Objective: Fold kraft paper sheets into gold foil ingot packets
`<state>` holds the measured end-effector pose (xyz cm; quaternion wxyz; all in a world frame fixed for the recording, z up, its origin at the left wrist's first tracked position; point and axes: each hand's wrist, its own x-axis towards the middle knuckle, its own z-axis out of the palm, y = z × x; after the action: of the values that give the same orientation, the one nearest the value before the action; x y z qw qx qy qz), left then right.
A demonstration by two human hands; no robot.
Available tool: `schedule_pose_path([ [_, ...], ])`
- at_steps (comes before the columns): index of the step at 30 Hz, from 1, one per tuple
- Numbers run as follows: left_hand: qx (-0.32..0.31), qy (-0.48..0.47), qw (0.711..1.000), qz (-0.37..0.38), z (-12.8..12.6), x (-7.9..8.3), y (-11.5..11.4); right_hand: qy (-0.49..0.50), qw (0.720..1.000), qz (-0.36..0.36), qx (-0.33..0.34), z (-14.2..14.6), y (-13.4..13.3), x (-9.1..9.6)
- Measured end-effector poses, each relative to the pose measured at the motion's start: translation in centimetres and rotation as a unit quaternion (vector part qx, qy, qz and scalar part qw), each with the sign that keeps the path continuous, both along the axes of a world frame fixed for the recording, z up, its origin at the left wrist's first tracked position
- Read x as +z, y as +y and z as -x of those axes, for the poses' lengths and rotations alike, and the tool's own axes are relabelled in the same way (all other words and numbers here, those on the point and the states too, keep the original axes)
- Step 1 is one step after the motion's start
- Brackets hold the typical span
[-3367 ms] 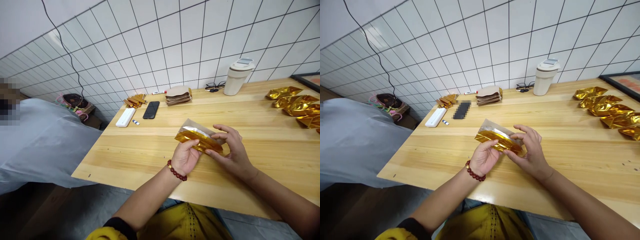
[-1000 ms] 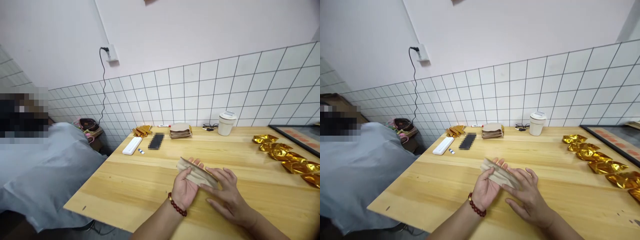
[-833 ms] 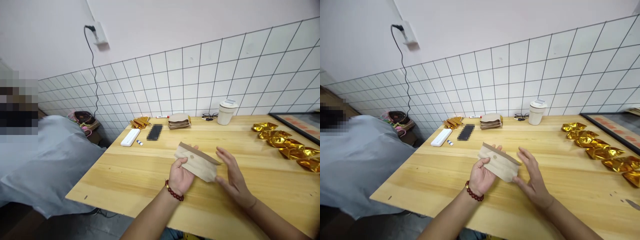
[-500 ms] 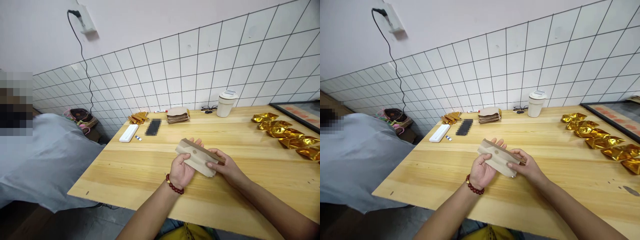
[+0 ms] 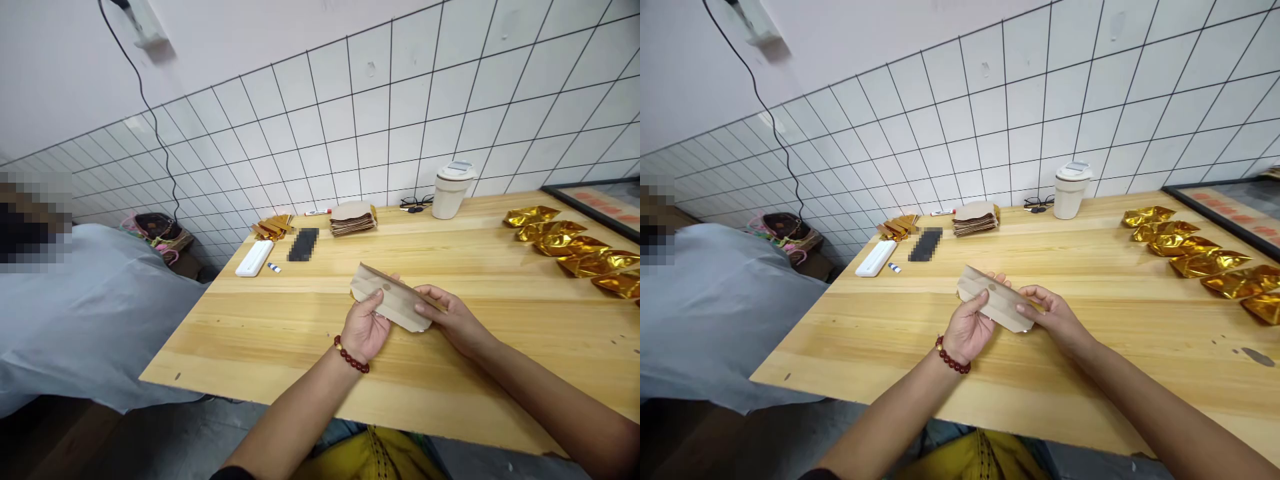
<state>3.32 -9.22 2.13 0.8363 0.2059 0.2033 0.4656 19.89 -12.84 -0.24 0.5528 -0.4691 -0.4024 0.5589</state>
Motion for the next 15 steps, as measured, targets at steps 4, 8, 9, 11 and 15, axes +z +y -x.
schedule_pose_path([
  [4, -0.010, -0.007, 1.000, -0.005, 0.33, 0.34, 0.31, -0.011, 1.000, 0.017, 0.002, -0.04, 0.13, -0.30],
  [8, 0.031, -0.037, 0.998, 0.036, 0.80, 0.48, 0.74, 0.046, 0.998, 0.006, -0.030, -0.33, 0.55, -0.55],
  [9, 0.033, -0.048, 0.997, 0.050, 0.87, 0.39, 0.80, 0.063, 0.997, 0.002, -0.032, -0.40, 0.65, -0.53],
  [11, 0.022, -0.064, 0.996, 0.062, 0.86, 0.13, 0.80, 0.082, 0.996, -0.003, -0.020, -0.50, 0.74, -0.41],
  [15, -0.010, -0.028, 1.000, 0.004, 0.24, -0.24, 0.36, 0.059, 0.998, 0.004, 0.032, -0.29, 0.46, -0.19],
])
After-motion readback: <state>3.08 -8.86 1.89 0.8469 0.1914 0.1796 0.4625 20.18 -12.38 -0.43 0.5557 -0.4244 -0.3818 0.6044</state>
